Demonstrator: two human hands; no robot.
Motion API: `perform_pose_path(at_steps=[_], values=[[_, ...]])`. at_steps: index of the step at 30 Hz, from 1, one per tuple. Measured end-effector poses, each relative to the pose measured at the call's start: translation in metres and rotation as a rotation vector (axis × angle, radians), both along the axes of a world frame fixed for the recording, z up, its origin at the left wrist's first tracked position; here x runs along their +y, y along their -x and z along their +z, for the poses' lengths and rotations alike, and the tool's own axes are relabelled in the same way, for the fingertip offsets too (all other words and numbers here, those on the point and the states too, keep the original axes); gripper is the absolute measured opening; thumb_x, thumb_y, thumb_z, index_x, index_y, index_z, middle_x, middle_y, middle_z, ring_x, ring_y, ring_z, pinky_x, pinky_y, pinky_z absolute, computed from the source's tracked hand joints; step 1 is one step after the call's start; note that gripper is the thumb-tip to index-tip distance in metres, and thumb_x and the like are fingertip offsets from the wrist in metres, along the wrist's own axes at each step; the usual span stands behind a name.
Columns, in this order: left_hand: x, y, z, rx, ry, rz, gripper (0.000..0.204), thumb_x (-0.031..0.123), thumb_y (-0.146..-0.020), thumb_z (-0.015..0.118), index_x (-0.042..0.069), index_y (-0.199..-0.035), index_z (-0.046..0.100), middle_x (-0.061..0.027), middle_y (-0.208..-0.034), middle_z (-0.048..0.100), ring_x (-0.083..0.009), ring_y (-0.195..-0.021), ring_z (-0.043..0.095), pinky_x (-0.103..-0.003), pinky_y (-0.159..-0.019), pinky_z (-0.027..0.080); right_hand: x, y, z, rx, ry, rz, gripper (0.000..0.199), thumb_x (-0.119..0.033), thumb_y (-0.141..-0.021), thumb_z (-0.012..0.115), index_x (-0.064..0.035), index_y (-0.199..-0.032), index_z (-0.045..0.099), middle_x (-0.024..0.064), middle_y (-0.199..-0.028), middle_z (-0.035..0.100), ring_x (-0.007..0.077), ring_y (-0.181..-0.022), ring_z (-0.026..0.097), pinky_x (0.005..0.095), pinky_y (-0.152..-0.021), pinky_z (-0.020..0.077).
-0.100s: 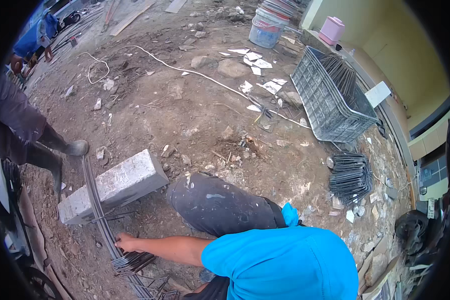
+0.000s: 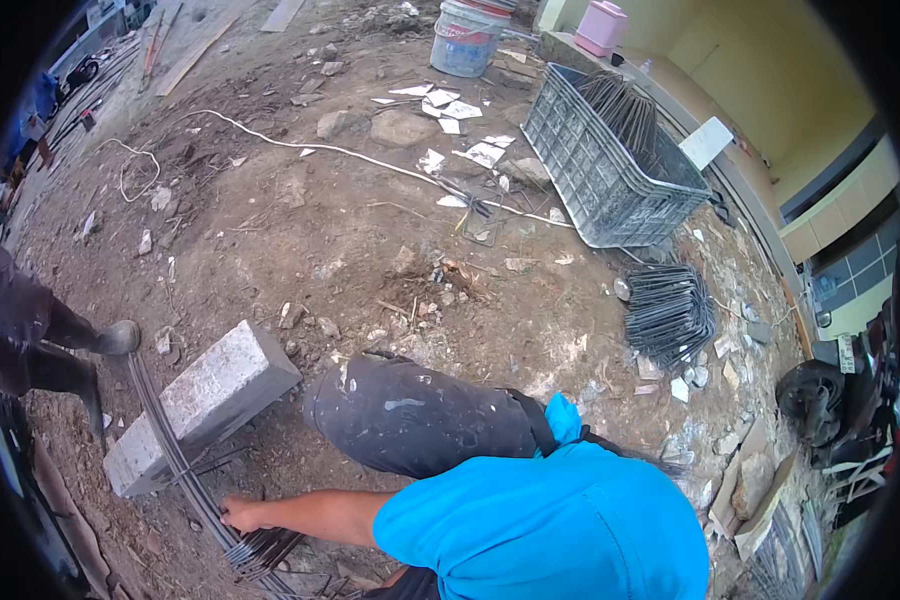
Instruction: The person assembles a rebar cage by hand, sliding square metal rebar rings onto rebar rods and spacing them along the rods.
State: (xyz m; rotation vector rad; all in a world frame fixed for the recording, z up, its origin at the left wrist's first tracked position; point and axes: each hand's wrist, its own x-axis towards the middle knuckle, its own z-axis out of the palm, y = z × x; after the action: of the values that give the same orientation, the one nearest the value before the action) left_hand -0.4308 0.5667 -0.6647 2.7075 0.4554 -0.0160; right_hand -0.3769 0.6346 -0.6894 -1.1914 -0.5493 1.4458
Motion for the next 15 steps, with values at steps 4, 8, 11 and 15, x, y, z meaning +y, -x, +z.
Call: perform_pose_path(at_steps=[4,8,11,15], values=[[-0.004,-0.008,-0.010,0.000,-0.001,-0.008,0.024,0.014,-0.080,0.058,0.001,-0.099,0.060,-0.0147,-0.088,0.062,-0.0314,-0.088,0.058,-0.040,-0.082,0.043,0.036,0.033,-0.061,-0.165,0.068,0.024,0.030,-0.013,-0.084,0.060,0.0026,-0.109,0.058,0.0187,-0.097,0.064,0.0283,-0.083,0.064,0.0404,-0.071,0.0503],[0.001,-0.006,-0.021,-0.006,-0.007,0.020,0.025,0.017,-0.081,0.058,0.001,-0.100,0.061,-0.0159,-0.089,0.062,-0.0321,-0.087,0.059,-0.040,-0.082,0.044,0.030,0.018,-0.052,-0.205,0.088,0.019,0.028,-0.013,-0.081,0.062,0.0014,-0.106,0.060,0.0182,-0.091,0.065,0.0279,-0.080,0.064,0.0410,-0.069,0.0501],[0.005,-0.006,-0.029,-0.037,-0.009,0.041,0.026,0.019,-0.082,0.059,0.001,-0.100,0.062,-0.0167,-0.089,0.063,-0.0325,-0.087,0.060,-0.040,-0.081,0.045,0.035,0.006,-0.042,-0.214,0.103,-0.003,0.027,-0.012,-0.080,0.063,0.0004,-0.103,0.061,0.0178,-0.087,0.065,0.0277,-0.078,0.064,0.0414,-0.068,0.0500],[0.014,0.001,-0.039,-0.066,-0.019,0.094,0.028,0.022,-0.083,0.059,0.001,-0.101,0.063,-0.0178,-0.090,0.063,-0.0332,-0.087,0.060,-0.039,-0.080,0.046,0.044,-0.004,-0.070,-0.187,-0.023,-0.001,0.034,-0.014,-0.077,0.067,0.0001,-0.107,0.061,0.0172,-0.089,0.065,0.0282,-0.080,0.064,0.0426,-0.066,0.0498]])
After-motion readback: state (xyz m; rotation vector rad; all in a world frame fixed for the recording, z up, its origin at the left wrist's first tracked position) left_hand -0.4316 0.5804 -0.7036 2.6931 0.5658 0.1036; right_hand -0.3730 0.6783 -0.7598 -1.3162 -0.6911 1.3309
